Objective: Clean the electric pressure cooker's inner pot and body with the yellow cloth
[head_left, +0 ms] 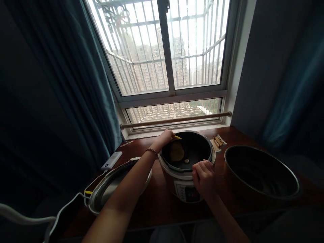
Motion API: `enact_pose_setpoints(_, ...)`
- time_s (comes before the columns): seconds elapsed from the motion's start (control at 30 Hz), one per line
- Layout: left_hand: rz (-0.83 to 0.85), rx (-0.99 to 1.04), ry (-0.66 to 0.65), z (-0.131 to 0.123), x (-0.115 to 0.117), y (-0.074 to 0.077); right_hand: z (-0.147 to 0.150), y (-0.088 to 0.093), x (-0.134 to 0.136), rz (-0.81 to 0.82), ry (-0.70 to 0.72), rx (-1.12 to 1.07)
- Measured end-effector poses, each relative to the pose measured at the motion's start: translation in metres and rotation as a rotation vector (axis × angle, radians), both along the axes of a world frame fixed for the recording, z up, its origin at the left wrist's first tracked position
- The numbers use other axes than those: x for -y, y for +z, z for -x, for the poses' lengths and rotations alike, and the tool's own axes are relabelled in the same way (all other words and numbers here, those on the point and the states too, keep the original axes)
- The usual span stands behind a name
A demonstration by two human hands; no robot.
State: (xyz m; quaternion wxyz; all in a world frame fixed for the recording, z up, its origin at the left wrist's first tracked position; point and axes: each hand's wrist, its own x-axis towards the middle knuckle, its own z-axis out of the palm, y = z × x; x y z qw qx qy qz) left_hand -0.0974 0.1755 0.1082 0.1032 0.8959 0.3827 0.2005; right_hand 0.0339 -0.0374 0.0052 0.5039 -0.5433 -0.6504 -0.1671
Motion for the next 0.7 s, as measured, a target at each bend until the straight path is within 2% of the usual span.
enact_pose_setpoints(0.17, -0.248, 0.082, -0.005, -0.029, -0.026, 0.029, 0.0, 0.001, -0.002, -0.046, 0.012, 0.002)
enact_pose_setpoints(0.3, -0.429, 0.122, -0.163, -0.04, -0.046, 0.049, 0.0, 0.002, -0.002, -0.047, 0.008, 0.005)
enact_pose_setpoints(0.4, -0.299, 0.179, -0.248, -0.031, -0.058, 0.056, -0.001, 0.001, -0.002, -0.039, 0.009, 0.006)
enact_pose_setpoints(0.47, -0.12, 0.175, -0.248, -0.019, -0.064, 0.06, -0.001, 0.001, -0.002, -0.034, 0.013, 0.004)
enact_pose_setpoints(0.53, 0.027, 0.085, -0.211, -0.004, -0.069, 0.06, -0.001, 0.001, -0.002, -0.036, 0.015, 0.001)
enact_pose_setpoints(0.6, 0.107, -0.045, -0.159, 0.007, -0.072, 0.057, -0.001, 0.001, -0.001, -0.039, 0.014, 0.0)
enact_pose_setpoints(0.7, 0.166, -0.181, -0.104, 0.01, -0.072, 0.044, -0.001, 0.002, -0.001, -0.041, 0.01, 0.0)
